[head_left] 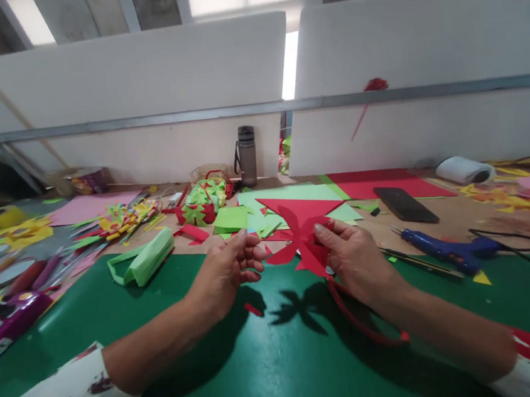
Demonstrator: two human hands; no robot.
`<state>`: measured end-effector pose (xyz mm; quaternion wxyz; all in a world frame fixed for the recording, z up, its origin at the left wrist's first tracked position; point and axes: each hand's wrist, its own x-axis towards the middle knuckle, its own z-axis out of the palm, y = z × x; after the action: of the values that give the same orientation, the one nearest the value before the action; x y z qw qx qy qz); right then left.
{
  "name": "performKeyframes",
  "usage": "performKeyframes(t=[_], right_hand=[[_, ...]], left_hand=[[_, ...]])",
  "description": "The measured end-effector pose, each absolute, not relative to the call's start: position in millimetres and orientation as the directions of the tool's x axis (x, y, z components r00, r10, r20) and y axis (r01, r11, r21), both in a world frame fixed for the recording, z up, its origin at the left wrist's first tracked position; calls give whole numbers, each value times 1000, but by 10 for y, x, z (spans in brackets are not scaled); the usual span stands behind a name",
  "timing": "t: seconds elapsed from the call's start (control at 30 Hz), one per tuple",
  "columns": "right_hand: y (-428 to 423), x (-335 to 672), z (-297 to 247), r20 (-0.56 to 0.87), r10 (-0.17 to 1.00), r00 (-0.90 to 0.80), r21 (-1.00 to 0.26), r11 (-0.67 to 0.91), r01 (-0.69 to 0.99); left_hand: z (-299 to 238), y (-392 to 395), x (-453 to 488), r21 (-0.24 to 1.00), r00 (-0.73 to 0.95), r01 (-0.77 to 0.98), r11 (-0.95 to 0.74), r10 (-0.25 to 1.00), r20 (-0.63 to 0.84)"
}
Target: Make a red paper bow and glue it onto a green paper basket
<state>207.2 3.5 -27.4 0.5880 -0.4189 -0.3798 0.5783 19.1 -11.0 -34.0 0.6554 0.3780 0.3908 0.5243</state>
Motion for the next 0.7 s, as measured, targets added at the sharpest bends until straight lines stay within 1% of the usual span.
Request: performKeyframes(t=[0.1, 0.2, 0.3, 0.37, 0.47, 0.57, 0.7], right_hand=[[37, 2066, -291, -47, 998, 45, -920, -26, -391], [9, 2051, -337, -47, 998, 35, -917, -29, -398], [-24, 2042, -369, -44, 998, 45, -918, -23, -397], [-48, 2037, -387, -38, 998, 54, -920, -14, -391], [-94, 2020, -424, -42, 998, 37, -934, -26, -356], [-148, 1990, -470, -53, 999, -1, -947, -51, -318], [-212, 1979, -512, -62, 997, -47, -963, -72, -261]], left_hand=[[-394, -130, 212, 860, 140, -462, 215, 976, -168], [-521, -218, 295, 826, 200, -507, 246, 966, -164], [-640, -312, 381, 860, 302, -438, 262, 944, -134], [-685, -343, 417, 894, 334, -370, 254, 934, -127], [-705, -341, 443, 907, 308, -324, 270, 936, -169], [-690, -312, 439, 895, 279, -332, 298, 937, -209], [-632, -258, 385, 887, 172, -403, 227, 970, -170]])
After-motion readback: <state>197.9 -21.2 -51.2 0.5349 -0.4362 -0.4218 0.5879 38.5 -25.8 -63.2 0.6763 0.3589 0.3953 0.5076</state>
